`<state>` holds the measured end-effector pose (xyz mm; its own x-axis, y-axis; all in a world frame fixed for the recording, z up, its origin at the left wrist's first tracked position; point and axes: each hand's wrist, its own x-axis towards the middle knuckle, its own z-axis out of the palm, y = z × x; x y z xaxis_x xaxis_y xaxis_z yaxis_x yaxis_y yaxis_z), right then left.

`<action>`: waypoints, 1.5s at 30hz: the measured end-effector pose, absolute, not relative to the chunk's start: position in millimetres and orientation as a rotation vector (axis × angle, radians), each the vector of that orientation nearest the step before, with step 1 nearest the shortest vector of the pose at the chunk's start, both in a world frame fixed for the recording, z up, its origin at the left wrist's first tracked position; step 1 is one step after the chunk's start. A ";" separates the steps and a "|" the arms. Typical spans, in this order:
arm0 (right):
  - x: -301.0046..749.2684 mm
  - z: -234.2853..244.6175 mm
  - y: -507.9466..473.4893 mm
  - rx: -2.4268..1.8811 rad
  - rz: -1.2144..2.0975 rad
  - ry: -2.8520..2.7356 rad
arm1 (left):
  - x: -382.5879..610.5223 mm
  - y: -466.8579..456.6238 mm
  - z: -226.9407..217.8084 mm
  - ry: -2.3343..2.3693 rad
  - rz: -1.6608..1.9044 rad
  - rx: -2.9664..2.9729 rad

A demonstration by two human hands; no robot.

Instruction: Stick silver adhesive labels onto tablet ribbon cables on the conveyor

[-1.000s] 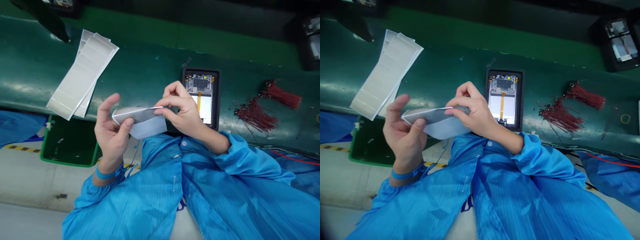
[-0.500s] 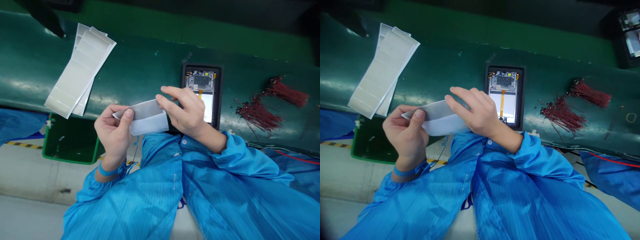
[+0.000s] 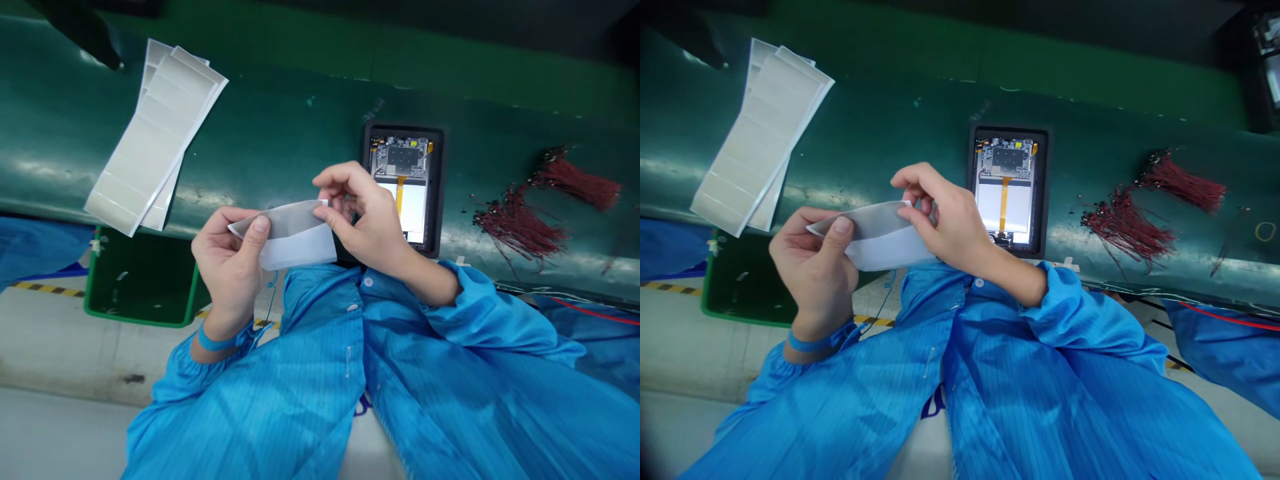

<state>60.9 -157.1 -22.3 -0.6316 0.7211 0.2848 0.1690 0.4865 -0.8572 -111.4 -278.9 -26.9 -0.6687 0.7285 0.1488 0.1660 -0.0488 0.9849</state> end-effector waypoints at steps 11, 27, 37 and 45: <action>59.6 -21.6 -160.3 -0.722 0.995 -2.108 | -110.9 -278.8 -24.4 1.857 1.732 0.976; 56.4 -32.4 -158.5 -0.528 0.673 -2.152 | -115.2 -277.7 -22.4 1.726 1.626 0.872; 74.6 -9.8 -128.0 -0.869 0.899 -1.836 | -212.8 -213.4 -58.4 2.115 1.408 1.112; 94.5 -0.7 -126.0 -0.898 1.096 -1.815 | -228.2 -200.0 -12.1 2.526 0.718 1.955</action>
